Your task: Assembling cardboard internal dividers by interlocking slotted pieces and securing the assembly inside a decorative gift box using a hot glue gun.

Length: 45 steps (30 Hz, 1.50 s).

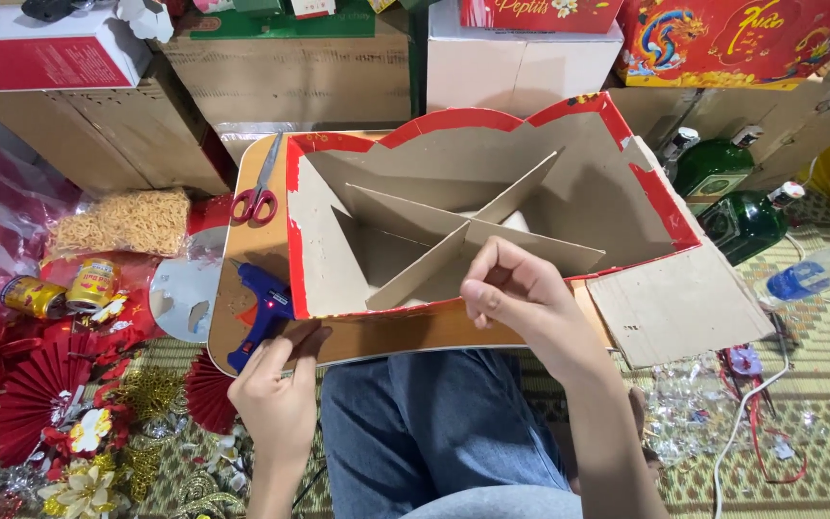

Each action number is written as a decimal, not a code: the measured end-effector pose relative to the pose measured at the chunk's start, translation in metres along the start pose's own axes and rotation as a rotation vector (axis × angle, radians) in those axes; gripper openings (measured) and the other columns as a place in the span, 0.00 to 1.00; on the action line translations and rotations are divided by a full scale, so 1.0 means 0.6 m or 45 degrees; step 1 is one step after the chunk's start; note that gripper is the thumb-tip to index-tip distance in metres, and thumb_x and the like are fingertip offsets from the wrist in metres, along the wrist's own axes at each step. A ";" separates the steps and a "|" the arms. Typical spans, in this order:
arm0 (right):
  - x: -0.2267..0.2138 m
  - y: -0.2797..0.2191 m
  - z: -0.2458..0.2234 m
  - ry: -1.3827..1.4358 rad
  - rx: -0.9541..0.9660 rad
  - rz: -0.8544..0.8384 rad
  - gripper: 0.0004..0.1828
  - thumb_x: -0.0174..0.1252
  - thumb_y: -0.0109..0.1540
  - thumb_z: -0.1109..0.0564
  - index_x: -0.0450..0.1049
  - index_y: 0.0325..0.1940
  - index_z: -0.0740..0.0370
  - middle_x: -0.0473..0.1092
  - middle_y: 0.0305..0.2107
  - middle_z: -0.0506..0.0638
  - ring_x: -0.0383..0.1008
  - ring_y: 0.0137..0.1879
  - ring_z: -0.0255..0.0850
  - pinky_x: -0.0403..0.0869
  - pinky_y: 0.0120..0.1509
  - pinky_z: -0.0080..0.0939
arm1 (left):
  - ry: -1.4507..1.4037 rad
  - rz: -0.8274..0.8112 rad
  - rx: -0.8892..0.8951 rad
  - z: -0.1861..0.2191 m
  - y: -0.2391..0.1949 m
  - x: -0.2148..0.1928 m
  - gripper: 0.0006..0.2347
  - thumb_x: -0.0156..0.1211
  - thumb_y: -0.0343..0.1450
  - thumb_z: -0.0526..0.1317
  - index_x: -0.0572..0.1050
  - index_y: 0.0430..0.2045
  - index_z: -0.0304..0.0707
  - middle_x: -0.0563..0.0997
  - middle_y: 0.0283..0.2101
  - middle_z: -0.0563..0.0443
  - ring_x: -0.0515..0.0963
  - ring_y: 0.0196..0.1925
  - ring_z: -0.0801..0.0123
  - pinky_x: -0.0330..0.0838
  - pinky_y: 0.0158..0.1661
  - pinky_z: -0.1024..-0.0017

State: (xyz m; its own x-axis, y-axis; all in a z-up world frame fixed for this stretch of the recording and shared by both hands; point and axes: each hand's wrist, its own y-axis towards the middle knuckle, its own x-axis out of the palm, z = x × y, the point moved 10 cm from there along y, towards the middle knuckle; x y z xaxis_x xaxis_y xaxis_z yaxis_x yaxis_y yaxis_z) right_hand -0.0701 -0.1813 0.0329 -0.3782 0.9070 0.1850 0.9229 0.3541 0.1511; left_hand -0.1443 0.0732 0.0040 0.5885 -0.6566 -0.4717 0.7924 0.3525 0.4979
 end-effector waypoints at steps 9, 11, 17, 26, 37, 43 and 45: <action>0.037 0.000 0.007 -0.172 -0.002 -0.046 0.13 0.54 0.68 0.57 0.73 0.31 0.67 0.73 0.24 0.51 0.70 0.31 0.34 0.71 0.37 0.30 | -0.059 0.110 0.199 -0.053 0.022 -0.023 0.12 0.47 0.80 0.36 0.77 0.30 0.32 0.82 0.22 0.50 0.56 0.07 0.78 0.42 0.11 0.79; 0.033 -0.001 0.009 -0.314 0.022 0.013 0.17 0.55 0.68 0.55 0.72 0.26 0.64 0.73 0.20 0.50 0.68 0.27 0.32 0.69 0.32 0.30 | -0.023 0.026 0.029 -0.033 0.050 -0.036 0.13 0.49 0.79 0.36 0.79 0.29 0.29 0.85 0.27 0.47 0.77 0.19 0.71 0.67 0.22 0.77; 0.032 -0.001 0.005 -0.464 -0.086 0.048 0.18 0.55 0.68 0.56 0.77 0.25 0.64 0.73 0.15 0.54 0.71 0.25 0.36 0.72 0.34 0.36 | -0.051 -0.234 -0.318 -0.039 0.112 -0.009 0.17 0.63 0.74 0.53 0.75 0.22 0.41 0.77 0.15 0.48 0.76 0.20 0.66 0.72 0.32 0.67; 0.025 -0.001 0.014 -0.359 -0.005 0.025 0.19 0.55 0.67 0.53 0.74 0.24 0.65 0.73 0.19 0.48 0.63 0.24 0.31 0.64 0.29 0.29 | 0.791 -0.498 -0.118 0.019 0.147 0.035 0.16 0.53 0.75 0.45 0.75 0.20 0.34 0.82 0.24 0.39 0.80 0.21 0.46 0.74 0.31 0.53; 0.021 0.001 0.016 -0.348 -0.029 0.003 0.18 0.55 0.67 0.54 0.73 0.24 0.65 0.73 0.19 0.48 0.66 0.25 0.32 0.67 0.31 0.30 | 0.491 -0.253 -0.037 0.015 0.193 -0.015 0.04 0.57 0.75 0.35 0.79 0.35 0.34 0.84 0.28 0.49 0.81 0.24 0.58 0.71 0.30 0.61; 0.022 0.001 0.020 -0.312 -0.010 -0.006 0.19 0.54 0.68 0.54 0.72 0.25 0.65 0.73 0.20 0.49 0.66 0.26 0.32 0.69 0.33 0.31 | 0.516 -0.303 -0.101 0.005 0.183 -0.004 0.05 0.53 0.74 0.34 0.76 0.37 0.34 0.83 0.30 0.47 0.81 0.32 0.56 0.72 0.35 0.58; 0.023 0.002 0.018 -0.318 -0.018 -0.009 0.19 0.54 0.68 0.54 0.73 0.25 0.64 0.73 0.20 0.49 0.66 0.26 0.32 0.68 0.33 0.31 | 0.513 -0.309 -0.086 0.008 0.182 0.004 0.05 0.52 0.74 0.35 0.75 0.36 0.34 0.81 0.28 0.43 0.79 0.31 0.51 0.70 0.36 0.55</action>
State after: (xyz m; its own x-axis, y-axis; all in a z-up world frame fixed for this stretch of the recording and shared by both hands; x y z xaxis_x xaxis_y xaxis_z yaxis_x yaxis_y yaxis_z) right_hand -0.0734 -0.1661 0.0249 -0.3537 0.9333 -0.0614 0.9185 0.3590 0.1656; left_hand -0.0570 0.1071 0.0605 0.3903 -0.4192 -0.8197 0.9154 0.2721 0.2967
